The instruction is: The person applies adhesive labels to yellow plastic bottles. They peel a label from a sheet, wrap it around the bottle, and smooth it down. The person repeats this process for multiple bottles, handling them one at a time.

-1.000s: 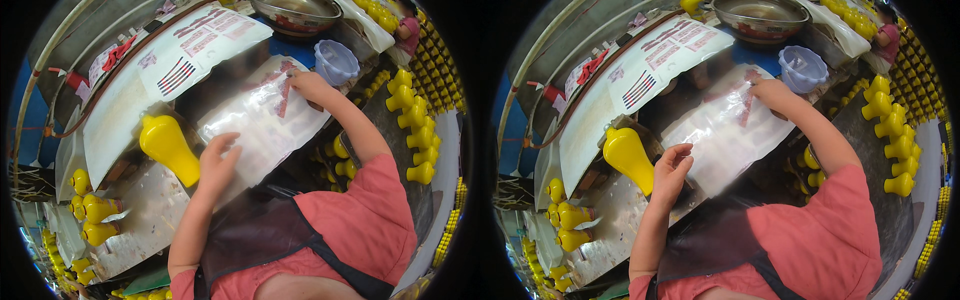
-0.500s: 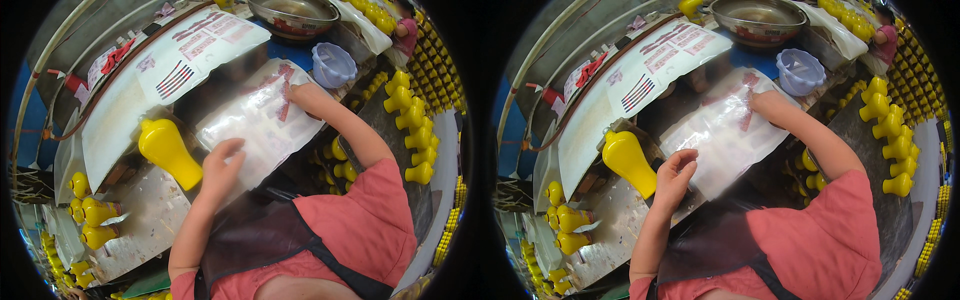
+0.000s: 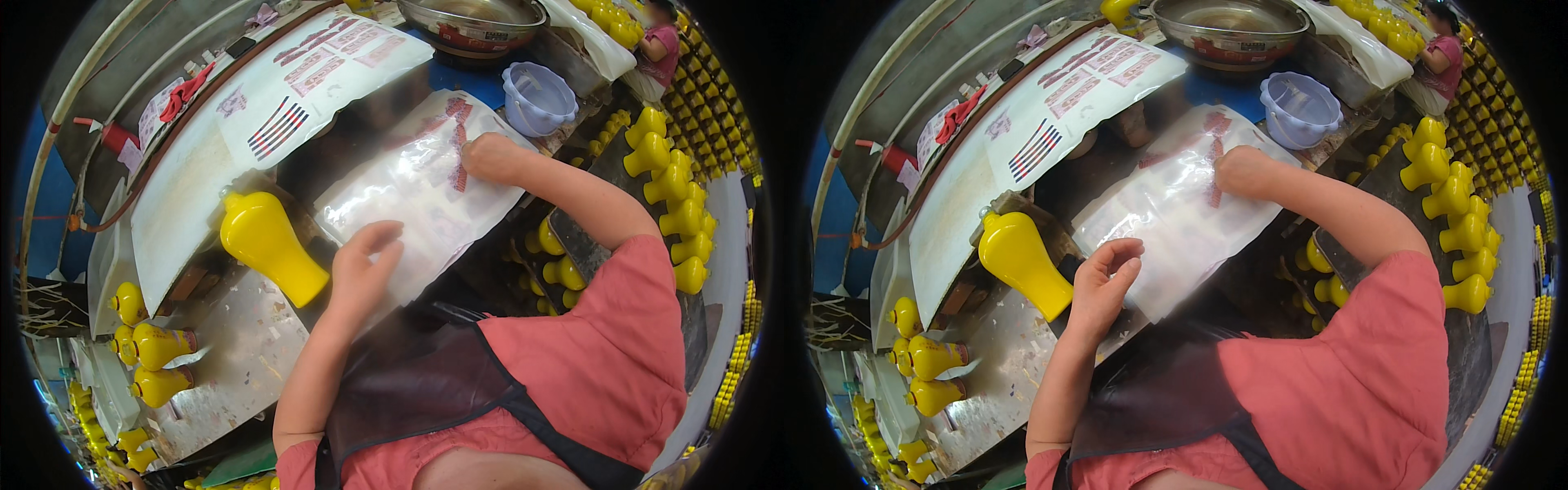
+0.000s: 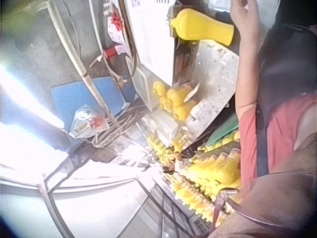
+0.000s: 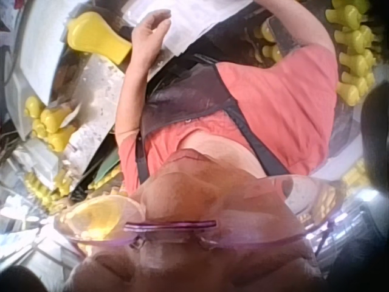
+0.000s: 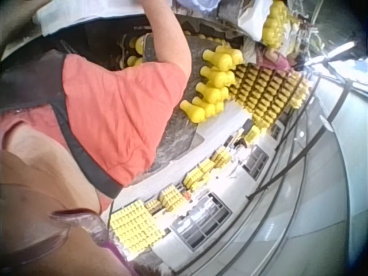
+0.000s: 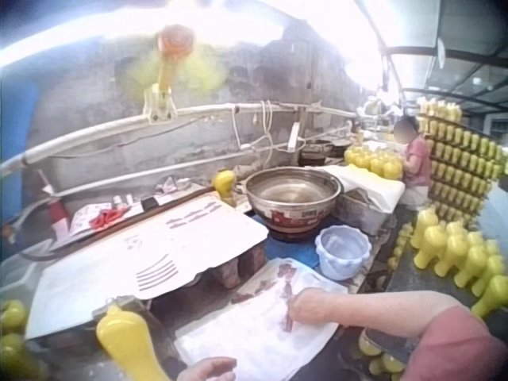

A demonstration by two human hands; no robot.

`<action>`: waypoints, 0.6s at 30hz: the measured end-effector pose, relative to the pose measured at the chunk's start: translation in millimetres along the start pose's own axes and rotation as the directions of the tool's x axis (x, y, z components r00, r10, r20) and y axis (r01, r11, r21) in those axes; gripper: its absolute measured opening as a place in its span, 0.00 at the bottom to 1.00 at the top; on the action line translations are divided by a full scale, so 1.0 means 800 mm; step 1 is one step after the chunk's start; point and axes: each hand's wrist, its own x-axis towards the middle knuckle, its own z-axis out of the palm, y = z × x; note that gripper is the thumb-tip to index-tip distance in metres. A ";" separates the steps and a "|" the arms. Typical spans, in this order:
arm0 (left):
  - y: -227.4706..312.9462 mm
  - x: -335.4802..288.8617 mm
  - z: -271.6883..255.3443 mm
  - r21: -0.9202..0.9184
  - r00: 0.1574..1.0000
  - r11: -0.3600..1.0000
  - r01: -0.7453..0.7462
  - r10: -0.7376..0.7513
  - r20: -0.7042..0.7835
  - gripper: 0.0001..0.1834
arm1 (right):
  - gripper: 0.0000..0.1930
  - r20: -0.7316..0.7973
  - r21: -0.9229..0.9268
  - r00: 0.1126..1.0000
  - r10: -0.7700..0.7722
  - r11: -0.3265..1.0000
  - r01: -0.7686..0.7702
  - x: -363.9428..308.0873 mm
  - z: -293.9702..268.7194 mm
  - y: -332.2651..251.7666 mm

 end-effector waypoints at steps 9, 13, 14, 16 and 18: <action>0.001 0.006 -0.002 0.009 1.000 1.000 -0.009 0.009 0.016 0.14 | 0.05 -0.093 0.227 0.971 0.220 0.954 -0.195 0.016 0.003 0.020; -0.001 0.007 -0.006 -0.001 1.000 1.000 -0.007 0.007 0.008 0.15 | 0.08 -0.128 0.838 0.582 0.803 0.402 -0.369 0.015 0.000 0.057; -0.002 0.007 -0.007 0.010 1.000 1.000 -0.003 0.003 0.005 0.15 | 0.09 -0.048 0.907 0.455 0.889 0.229 -0.353 0.013 -0.002 0.069; -0.005 0.008 -0.009 -0.028 1.000 1.000 0.014 -0.014 0.005 0.14 | 0.10 0.192 0.967 0.246 0.950 -0.141 -0.212 0.006 -0.009 0.084; -0.007 0.008 -0.009 -0.053 1.000 0.998 0.024 -0.024 0.003 0.15 | 0.09 0.162 0.982 0.181 0.970 -0.141 -0.123 0.000 -0.022 0.088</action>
